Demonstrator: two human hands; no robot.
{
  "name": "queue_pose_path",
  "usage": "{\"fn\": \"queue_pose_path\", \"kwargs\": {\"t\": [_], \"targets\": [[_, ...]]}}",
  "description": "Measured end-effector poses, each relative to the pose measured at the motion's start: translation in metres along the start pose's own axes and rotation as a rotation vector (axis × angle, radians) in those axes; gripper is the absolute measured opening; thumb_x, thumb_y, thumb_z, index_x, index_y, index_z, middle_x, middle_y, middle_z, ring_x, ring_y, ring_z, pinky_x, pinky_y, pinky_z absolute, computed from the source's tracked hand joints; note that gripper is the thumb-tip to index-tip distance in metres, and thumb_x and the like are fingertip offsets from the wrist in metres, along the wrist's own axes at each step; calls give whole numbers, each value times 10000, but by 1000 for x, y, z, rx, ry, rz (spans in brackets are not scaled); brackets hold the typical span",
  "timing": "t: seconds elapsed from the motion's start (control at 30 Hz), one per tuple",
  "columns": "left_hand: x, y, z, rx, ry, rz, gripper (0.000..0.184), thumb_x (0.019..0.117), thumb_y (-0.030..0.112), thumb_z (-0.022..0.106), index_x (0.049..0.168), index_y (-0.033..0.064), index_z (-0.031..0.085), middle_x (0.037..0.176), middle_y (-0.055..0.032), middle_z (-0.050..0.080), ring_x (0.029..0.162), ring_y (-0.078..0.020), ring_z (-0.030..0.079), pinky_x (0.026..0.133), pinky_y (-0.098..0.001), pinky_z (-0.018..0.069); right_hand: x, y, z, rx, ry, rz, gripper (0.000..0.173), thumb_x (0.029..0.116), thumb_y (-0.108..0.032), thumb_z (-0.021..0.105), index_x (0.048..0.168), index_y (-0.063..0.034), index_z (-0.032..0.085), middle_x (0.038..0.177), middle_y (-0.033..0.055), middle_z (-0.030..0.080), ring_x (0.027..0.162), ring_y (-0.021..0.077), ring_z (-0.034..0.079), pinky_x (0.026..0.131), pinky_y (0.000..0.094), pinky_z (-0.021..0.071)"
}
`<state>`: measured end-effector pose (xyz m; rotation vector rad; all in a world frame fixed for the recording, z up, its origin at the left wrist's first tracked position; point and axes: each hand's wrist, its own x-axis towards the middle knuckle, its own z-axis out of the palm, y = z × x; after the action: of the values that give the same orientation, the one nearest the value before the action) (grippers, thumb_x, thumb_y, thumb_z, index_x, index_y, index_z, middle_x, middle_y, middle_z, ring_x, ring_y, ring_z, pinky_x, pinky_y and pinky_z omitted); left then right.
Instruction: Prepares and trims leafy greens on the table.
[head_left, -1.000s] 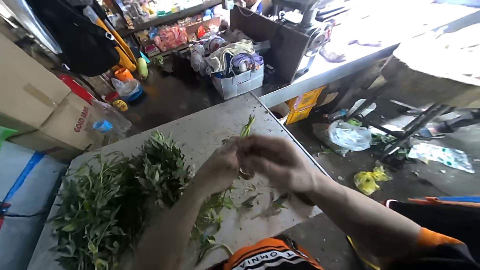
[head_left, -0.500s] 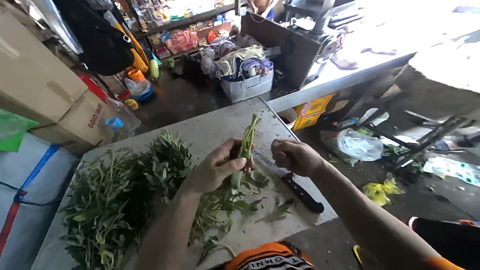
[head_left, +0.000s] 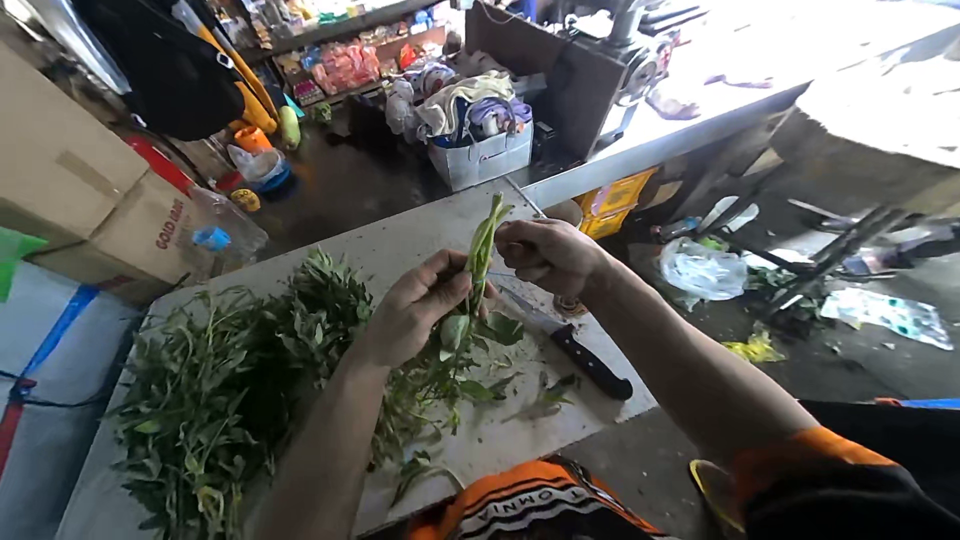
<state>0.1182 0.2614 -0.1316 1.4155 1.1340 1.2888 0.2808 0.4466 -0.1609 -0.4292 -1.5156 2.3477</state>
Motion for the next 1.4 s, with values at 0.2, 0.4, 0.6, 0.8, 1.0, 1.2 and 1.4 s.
{"fn": "queue_pose_path", "kwargs": {"t": [0.2,0.4,0.6,0.8,1.0,1.2,1.4], "targets": [[-7,7,1,187,192,-44,251,1047,107,525,1192,27,713,996,-104,745,845,-179,722,792,-329,624,2,-9,12,79,105,16,316,1075,-182,402,829,-132,593,629,-76,491,416,-27,309,376,119,260],[-11,22,10,769,252,-213,238,1008,259,647,1209,189,754,959,77,744,798,-11,686,746,-242,594,-27,-61,29,-395,-86,-217,217,1048,-139,526,996,-49,717,661,-34,538,439,5,345,386,158,278],[-3,12,11,638,240,-202,236,1034,226,593,1215,160,730,903,35,720,730,-50,648,664,-267,558,-77,-17,66,-911,-237,-330,265,1066,-209,546,1218,-88,727,943,-42,740,803,11,700,726,190,612],[-15,3,-11,-31,147,-165,272,1067,115,486,1260,5,642,1052,-129,691,841,-173,684,781,-314,605,-63,39,6,-985,165,48,313,1084,-256,506,1266,-91,699,1122,61,746,977,135,746,897,364,630],[4,-1,-9,-69,258,-185,245,1075,163,496,1230,51,648,1028,-99,686,783,-148,672,718,-291,599,-75,46,40,-1296,348,-507,847,924,-311,760,1611,-94,315,1427,143,607,1118,236,711,929,405,607],[5,14,-4,-47,319,-136,230,1072,143,498,1224,58,649,1015,-88,689,770,-144,679,709,-292,608,-64,17,36,-968,24,-432,254,1031,-203,609,1263,-139,689,978,-38,744,726,20,682,647,204,590],[-3,3,1,170,108,-213,222,1051,165,555,1203,56,675,970,-55,707,782,-110,669,733,-265,586,-65,-33,42,-928,-26,-667,136,980,-178,606,967,-113,724,715,-110,618,569,-59,513,492,128,444]]}}
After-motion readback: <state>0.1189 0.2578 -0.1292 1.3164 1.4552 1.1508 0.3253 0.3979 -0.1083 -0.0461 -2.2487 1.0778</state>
